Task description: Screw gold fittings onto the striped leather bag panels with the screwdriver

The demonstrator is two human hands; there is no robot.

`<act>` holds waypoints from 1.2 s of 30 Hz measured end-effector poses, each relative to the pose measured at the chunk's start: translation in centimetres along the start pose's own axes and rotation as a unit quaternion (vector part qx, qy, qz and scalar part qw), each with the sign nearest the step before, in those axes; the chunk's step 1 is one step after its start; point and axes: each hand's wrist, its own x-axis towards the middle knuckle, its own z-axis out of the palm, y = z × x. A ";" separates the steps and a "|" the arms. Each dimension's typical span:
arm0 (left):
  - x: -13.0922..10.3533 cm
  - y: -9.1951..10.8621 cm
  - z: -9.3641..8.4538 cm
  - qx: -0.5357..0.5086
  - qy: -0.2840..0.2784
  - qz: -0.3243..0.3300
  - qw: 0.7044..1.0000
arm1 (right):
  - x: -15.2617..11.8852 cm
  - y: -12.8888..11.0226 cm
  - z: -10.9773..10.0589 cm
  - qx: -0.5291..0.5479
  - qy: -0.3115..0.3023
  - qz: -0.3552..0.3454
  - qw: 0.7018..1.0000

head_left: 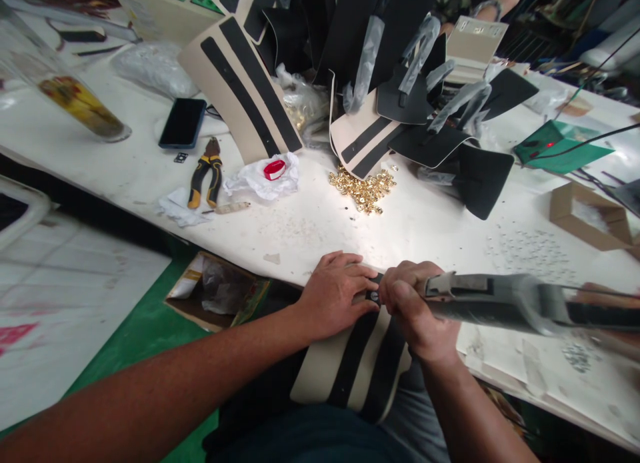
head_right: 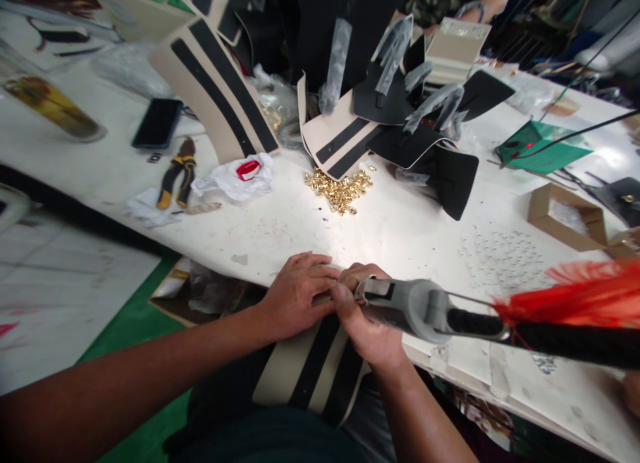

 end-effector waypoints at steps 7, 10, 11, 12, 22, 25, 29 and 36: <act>0.1 0.0 0.0 -0.006 -0.008 -0.009 1.000 | 0.4 0.2 0.2 0.008 -0.031 -0.023 0.999; 0.0 0.3 -0.2 0.000 -0.005 -0.011 1.000 | 0.5 0.0 0.5 -0.031 -0.002 -0.017 0.999; 0.0 0.4 -0.3 0.004 -0.004 -0.011 1.000 | 0.6 0.0 0.6 -0.043 0.007 -0.013 0.999; 0.0 0.6 -0.4 0.008 -0.004 -0.010 1.000 | 0.6 -0.1 0.7 -0.051 0.016 -0.006 0.999; 0.4 1.2 -0.5 0.015 0.004 -0.027 1.000 | -3.4 -3.1 -3.5 0.069 0.129 -0.018 0.989; 0.4 1.3 -0.5 0.016 0.009 -0.029 0.999 | -5.8 -4.0 -5.6 -0.051 0.185 0.085 0.978; 0.3 1.3 -0.3 0.021 0.023 -0.027 0.999 | -8.7 -2.8 -8.8 -0.233 0.232 0.208 0.921; 0.0 0.9 0.1 0.019 0.043 -0.025 0.999 | -12.0 0.9 -12.8 -0.379 0.224 0.158 0.884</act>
